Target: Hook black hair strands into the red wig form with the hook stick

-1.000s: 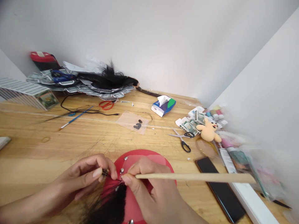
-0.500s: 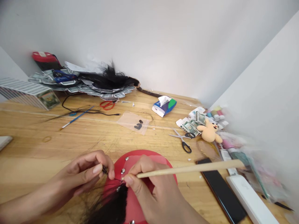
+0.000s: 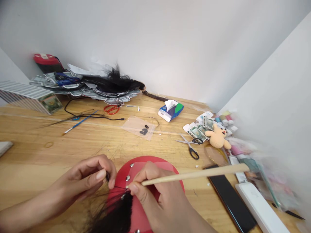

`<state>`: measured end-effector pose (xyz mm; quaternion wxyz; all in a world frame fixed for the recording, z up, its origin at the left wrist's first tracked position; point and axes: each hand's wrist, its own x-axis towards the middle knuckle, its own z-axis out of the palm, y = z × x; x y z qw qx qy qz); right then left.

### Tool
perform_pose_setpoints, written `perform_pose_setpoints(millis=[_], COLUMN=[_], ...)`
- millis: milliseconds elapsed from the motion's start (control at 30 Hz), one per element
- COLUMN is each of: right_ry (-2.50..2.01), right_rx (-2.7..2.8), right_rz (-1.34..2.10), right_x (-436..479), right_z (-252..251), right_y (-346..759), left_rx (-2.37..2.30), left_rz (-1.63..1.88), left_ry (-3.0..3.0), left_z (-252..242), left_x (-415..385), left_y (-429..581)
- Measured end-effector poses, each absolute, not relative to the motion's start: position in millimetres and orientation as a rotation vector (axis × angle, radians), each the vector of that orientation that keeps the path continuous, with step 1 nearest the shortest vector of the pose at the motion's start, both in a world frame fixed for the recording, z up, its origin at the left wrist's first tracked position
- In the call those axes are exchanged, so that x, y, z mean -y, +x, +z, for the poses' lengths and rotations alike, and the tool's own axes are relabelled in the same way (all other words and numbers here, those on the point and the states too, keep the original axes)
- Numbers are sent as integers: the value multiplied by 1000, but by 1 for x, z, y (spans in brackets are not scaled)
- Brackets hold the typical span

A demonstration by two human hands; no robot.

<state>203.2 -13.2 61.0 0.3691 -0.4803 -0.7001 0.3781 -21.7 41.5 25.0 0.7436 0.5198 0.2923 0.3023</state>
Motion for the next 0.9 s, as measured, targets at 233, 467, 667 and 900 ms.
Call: perform_pose_setpoints(millis=[233,467,667,900], right_ry=[-1245,-1261,-1281,-1292], right_rx=[1787,1782,1788,1789], right_rz=[986,1019,1031,1057], right_x=[16,16,16,14], right_z=[62,62,61,62], right_y=[204,204,205,204], left_rx=[-594,-614,-605,-663], left_rz=[704,671,673,650], left_ry=[1342,1339,1315,1284], left_z=[32,37,34,32], left_x=[-41,-37,-38,-39], left_y=[-28,-28,-29,-28])
